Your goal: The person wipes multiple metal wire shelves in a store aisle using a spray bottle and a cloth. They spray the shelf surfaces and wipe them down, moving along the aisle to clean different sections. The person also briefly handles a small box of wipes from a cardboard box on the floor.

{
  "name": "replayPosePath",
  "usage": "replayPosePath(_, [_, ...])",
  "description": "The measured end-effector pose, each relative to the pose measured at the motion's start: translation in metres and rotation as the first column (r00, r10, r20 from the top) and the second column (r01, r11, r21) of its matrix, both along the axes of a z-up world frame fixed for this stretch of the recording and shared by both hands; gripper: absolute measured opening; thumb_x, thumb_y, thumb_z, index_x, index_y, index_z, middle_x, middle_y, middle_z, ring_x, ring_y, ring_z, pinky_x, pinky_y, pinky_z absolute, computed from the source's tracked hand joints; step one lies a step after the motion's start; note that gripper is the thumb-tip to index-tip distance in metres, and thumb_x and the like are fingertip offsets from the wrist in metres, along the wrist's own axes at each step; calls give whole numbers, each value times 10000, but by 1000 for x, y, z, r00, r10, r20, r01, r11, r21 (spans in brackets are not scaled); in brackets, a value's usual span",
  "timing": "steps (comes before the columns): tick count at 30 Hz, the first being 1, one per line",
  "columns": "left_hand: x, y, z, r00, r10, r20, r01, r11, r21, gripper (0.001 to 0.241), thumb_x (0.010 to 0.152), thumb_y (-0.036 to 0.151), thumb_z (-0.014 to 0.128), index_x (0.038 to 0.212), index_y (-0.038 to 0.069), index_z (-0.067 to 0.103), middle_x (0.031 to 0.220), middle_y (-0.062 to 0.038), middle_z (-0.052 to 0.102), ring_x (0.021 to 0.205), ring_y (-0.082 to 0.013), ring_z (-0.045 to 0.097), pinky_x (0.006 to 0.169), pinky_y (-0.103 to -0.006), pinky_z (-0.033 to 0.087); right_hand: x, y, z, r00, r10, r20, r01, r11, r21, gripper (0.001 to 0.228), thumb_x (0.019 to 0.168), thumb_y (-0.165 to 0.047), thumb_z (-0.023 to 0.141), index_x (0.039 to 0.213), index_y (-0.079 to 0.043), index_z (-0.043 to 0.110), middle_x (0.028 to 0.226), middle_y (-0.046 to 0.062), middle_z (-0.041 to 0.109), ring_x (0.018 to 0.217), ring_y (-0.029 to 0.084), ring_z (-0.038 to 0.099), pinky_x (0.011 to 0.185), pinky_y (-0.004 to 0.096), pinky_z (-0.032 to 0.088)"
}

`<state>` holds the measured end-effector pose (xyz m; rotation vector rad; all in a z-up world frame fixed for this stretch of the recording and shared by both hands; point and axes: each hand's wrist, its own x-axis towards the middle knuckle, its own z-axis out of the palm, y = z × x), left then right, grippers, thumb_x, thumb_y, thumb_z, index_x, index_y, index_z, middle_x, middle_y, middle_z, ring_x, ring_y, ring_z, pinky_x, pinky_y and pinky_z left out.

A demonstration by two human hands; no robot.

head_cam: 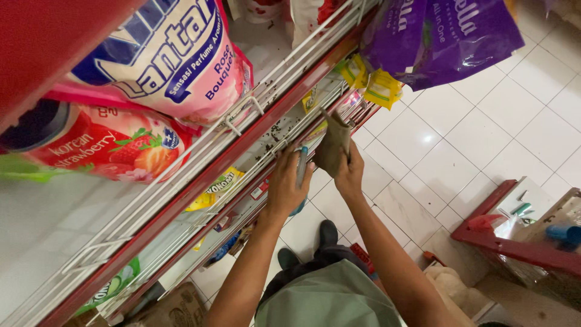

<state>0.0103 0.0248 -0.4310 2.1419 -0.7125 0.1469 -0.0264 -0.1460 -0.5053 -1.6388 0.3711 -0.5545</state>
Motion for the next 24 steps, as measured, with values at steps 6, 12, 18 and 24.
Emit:
replayPosePath(6, [-1,-1,1,999,-11,46,8,997,73,395,1016,267,613,1251,-46,561,1474,-272,528,1328,-483,522,1165,-592,361,22,-7,-2,997,-64,49,63,997,40,457,1051,-16,466,1508,-2,482,1295,113,669,1185,156,603,1049,291,466])
replayPosePath(12, [-2,3,4,998,21,54,-24,997,68,398,1020,285,608,1267,-25,573,1451,-238,566,1292,-479,554,1141,-531,417,54,29,19,987,26,158,-12,995,-95,648,934,119,433,1566,-27,418,1656,146,344,1396,199,469,1090,270,413])
replayPosePath(18, [-1,-2,5,999,37,15,-39,995,95,428,1010,306,623,1289,-15,578,1426,-234,572,1268,-491,551,1113,-523,429,20,20,4,972,226,61,-222,972,-74,590,936,128,407,1484,-48,538,1685,145,371,1300,207,546,1018,271,451])
replayPosePath(24, [-1,-1,9,997,27,70,-31,998,58,420,1012,288,621,1299,-15,572,1431,-233,572,1286,-469,560,1153,-550,397,19,-11,5,990,-7,138,25,992,-125,669,968,140,362,1602,-40,481,1594,127,564,1435,209,558,1203,306,403])
